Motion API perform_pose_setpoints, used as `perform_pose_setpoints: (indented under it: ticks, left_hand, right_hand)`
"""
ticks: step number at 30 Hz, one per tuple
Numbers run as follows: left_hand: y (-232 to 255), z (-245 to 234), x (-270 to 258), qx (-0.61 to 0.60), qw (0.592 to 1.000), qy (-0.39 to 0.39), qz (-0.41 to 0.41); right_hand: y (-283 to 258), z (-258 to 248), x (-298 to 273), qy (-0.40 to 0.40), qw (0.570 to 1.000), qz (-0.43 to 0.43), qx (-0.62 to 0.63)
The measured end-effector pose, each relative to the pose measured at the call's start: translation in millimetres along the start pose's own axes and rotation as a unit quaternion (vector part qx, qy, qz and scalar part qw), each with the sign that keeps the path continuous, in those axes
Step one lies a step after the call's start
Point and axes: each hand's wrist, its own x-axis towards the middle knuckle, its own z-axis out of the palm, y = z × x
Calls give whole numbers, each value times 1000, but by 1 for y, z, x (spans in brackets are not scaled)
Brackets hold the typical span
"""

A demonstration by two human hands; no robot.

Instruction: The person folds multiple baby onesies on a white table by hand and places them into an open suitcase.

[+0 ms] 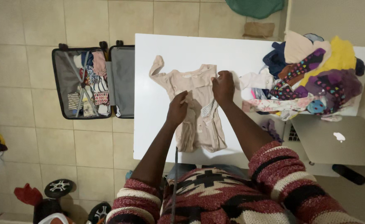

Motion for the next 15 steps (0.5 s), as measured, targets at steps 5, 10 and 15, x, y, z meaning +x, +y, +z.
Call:
perform_pose_setpoints:
  ticks: [5,10,15]
  left_hand:
    - [-9,-10,-7,-14,998,41,-41]
    - [-42,-27,7,72,982,175,-21]
    - [-43,-69,52,225,924,307,16]
  right_hand:
    - [-19,1,-15,-94,983,-133,-82]
    - [-15,7,-34,-114,951,-245,-149]
    - [-18,6,-43,-176,938,-211,-213]
